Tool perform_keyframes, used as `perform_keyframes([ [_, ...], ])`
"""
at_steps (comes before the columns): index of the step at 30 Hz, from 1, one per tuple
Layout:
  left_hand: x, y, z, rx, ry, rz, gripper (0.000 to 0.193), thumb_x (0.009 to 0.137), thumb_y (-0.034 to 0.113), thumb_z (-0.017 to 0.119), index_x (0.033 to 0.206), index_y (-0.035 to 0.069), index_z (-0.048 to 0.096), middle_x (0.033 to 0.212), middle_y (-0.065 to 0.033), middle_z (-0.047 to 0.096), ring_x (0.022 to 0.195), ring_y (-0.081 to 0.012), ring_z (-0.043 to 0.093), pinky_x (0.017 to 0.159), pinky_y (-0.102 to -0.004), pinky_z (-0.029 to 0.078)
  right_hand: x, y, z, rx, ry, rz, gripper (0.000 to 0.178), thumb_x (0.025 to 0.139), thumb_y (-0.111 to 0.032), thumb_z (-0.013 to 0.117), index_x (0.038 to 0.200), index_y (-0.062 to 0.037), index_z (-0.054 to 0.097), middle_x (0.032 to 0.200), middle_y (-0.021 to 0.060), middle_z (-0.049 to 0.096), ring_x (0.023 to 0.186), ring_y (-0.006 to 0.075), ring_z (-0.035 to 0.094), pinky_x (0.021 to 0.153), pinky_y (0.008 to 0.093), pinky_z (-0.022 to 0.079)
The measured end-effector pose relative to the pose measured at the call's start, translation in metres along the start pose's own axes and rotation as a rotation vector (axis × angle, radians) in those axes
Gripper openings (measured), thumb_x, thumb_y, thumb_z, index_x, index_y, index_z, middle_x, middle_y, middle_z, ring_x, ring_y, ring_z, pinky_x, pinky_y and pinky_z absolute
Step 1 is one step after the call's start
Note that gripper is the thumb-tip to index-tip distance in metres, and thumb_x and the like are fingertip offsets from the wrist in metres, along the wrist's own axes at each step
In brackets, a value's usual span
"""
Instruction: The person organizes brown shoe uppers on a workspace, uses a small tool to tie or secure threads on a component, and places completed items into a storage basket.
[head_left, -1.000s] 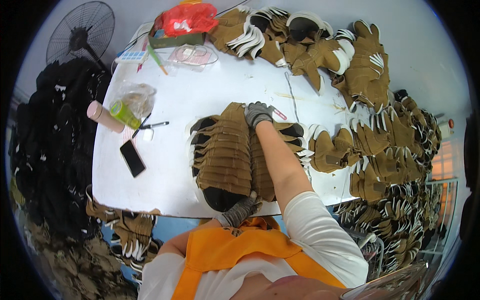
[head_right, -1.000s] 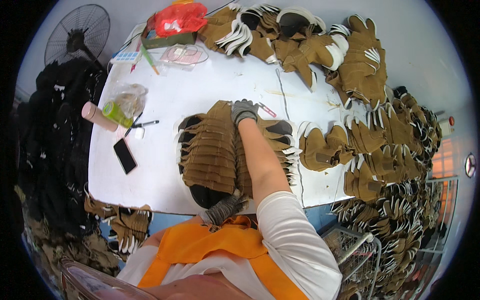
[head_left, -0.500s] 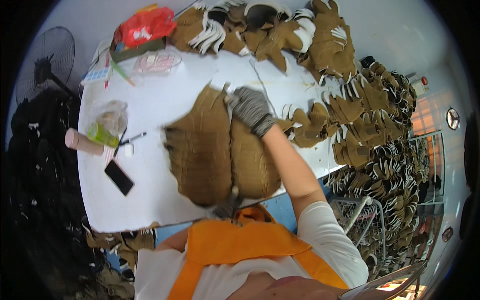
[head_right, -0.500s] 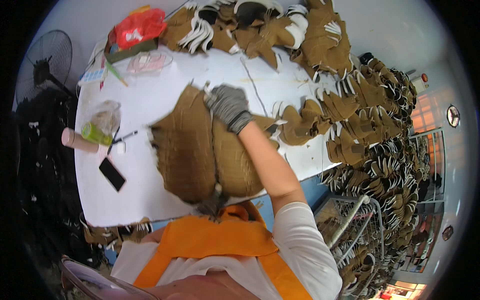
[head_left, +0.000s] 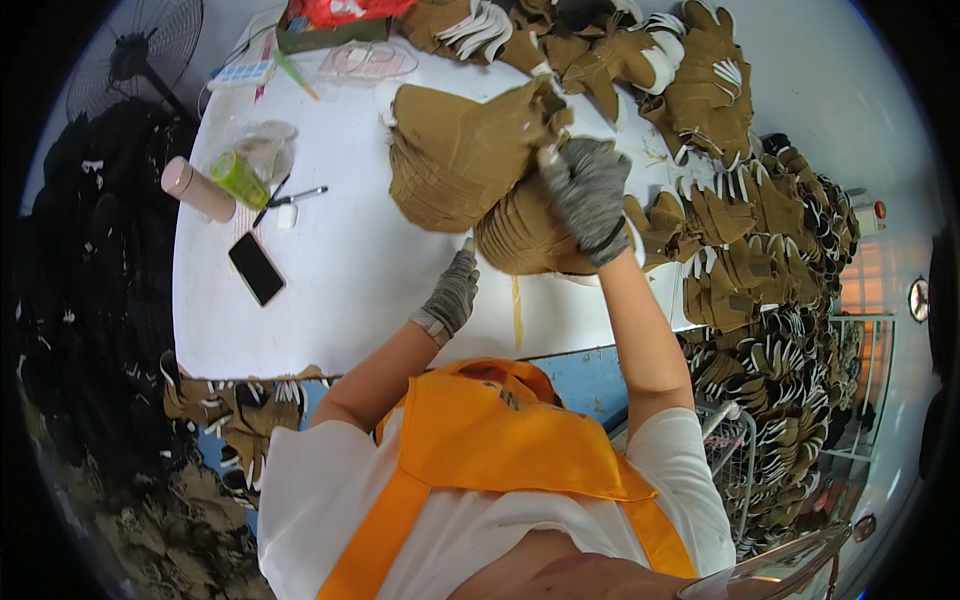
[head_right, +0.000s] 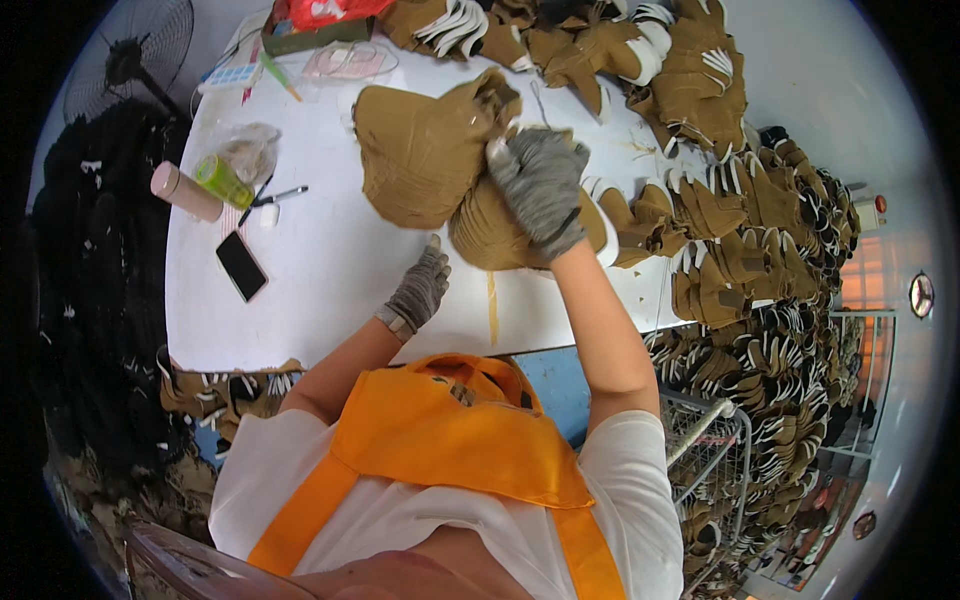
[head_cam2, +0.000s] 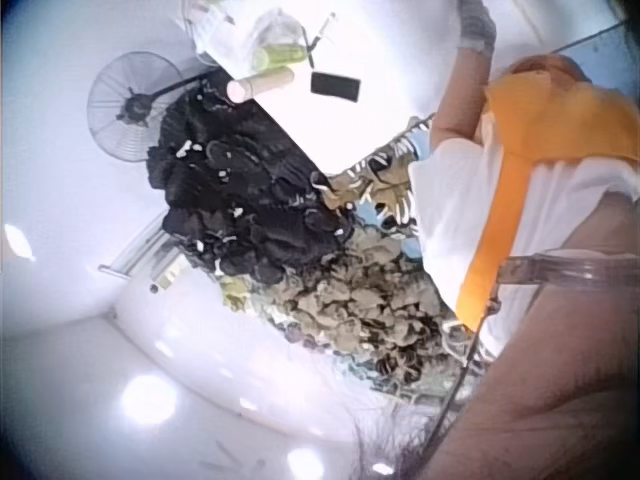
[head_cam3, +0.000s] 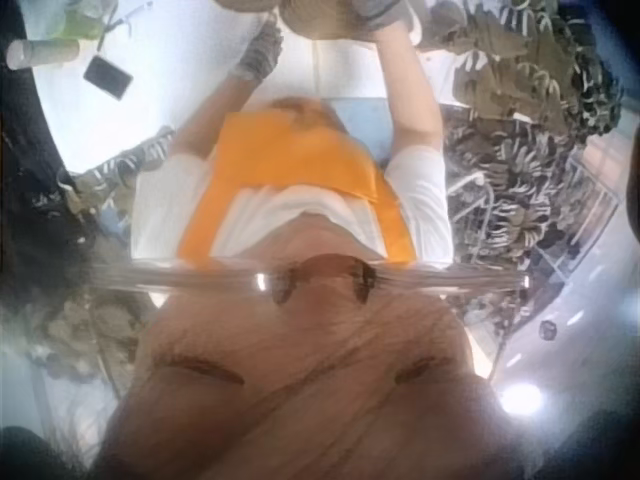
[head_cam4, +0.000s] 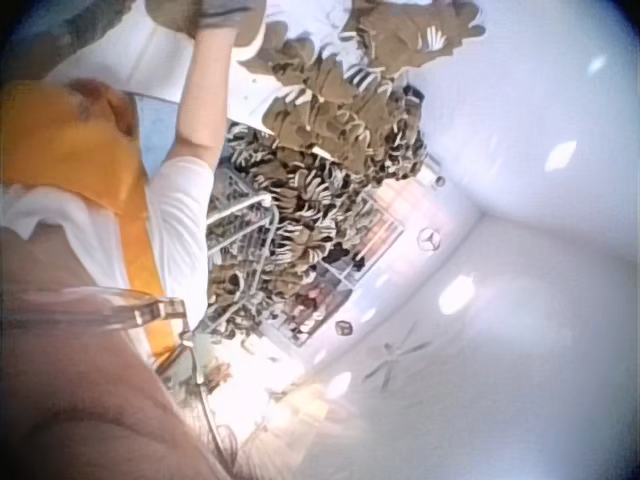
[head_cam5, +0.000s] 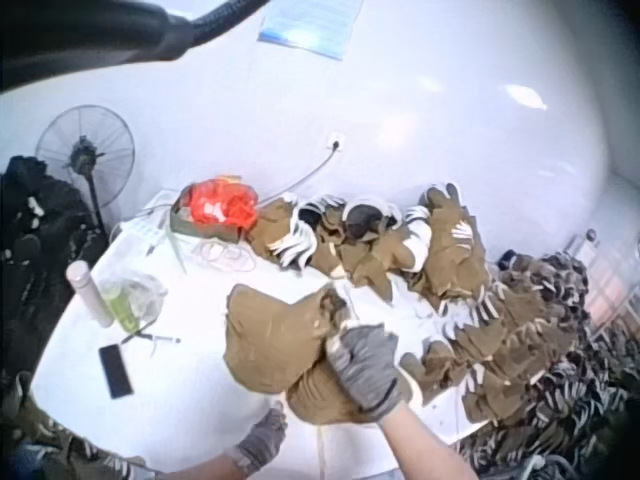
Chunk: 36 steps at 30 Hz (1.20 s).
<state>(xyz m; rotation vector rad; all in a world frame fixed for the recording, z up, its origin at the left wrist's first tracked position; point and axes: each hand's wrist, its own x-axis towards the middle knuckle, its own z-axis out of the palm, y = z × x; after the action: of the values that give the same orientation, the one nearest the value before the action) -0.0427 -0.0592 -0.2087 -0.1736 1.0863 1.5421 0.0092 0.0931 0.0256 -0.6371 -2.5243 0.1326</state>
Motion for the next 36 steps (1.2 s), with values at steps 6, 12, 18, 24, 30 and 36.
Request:
perform_keyframes([
  [6,-0.050,0.004,-0.032,-0.388,0.050,0.311,0.084,0.085,0.067,0.050,0.147,0.017,0.022,0.150,-0.0089,0.028,0.132,-0.0257,0.036,0.108,-0.0372,0.029,-0.081,-0.019,0.022,-0.244,-0.002,-0.177,0.036,0.071,-0.045,0.067,0.082,-0.0115,0.067,0.094,0.0079,0.059,0.097,0.0291,0.052,0.079,0.0536,0.035],
  [12,-0.073,0.080,-0.050,-0.578,-0.295,0.274,0.087,0.081,0.062,0.060,0.144,0.013,0.029,0.144,-0.0109,0.036,0.131,-0.0275,0.036,0.110,-0.0421,0.031,-0.131,-0.042,0.020,-0.209,0.019,-0.368,0.025,0.070,-0.043,0.067,0.080,-0.0199,0.066,0.091,-0.0001,0.056,0.094,0.0234,0.052,0.073,0.0503,0.033],
  [18,-0.078,0.056,-0.074,-0.544,-0.295,0.221,0.085,0.081,0.053,0.066,0.142,0.007,0.030,0.141,-0.0116,0.040,0.129,-0.0288,0.039,0.110,-0.0430,0.032,-0.179,-0.059,-0.001,-0.031,-0.267,-0.380,0.024,0.067,-0.042,0.064,0.080,-0.0222,0.066,0.087,-0.0030,0.053,0.089,0.0213,0.052,0.067,0.0500,0.032],
  [24,-0.086,0.038,-0.089,-0.484,-0.219,0.250,0.080,0.083,0.044,0.069,0.141,0.005,0.031,0.139,-0.0117,0.042,0.126,-0.0276,0.042,0.108,-0.0416,0.034,-0.202,-0.054,0.002,0.012,-0.259,-0.370,0.022,0.065,-0.036,0.063,0.082,-0.0231,0.067,0.091,-0.0020,0.053,0.092,0.0221,0.051,0.065,0.0498,0.033],
  [30,-0.097,0.072,-0.081,-0.083,0.300,0.729,0.092,0.082,0.031,0.073,0.146,0.002,0.016,0.138,-0.0178,0.041,0.122,-0.0274,0.043,0.105,-0.0375,0.034,-0.200,-0.057,-0.001,0.033,-0.185,-0.342,0.026,0.065,-0.036,0.063,0.088,-0.0241,0.066,0.096,-0.0019,0.053,0.098,0.0212,0.050,0.068,0.0481,0.034],
  [36,-0.088,0.120,-0.083,0.868,0.393,0.906,0.075,0.078,0.034,0.076,0.136,-0.001,0.042,0.129,-0.0211,0.050,0.118,-0.0283,0.049,0.099,-0.0358,0.041,-0.216,-0.058,-0.003,0.034,-0.135,-0.434,0.021,0.071,-0.031,0.061,0.091,-0.0256,0.066,0.097,-0.0039,0.054,0.099,0.0179,0.051,0.073,0.0439,0.036],
])
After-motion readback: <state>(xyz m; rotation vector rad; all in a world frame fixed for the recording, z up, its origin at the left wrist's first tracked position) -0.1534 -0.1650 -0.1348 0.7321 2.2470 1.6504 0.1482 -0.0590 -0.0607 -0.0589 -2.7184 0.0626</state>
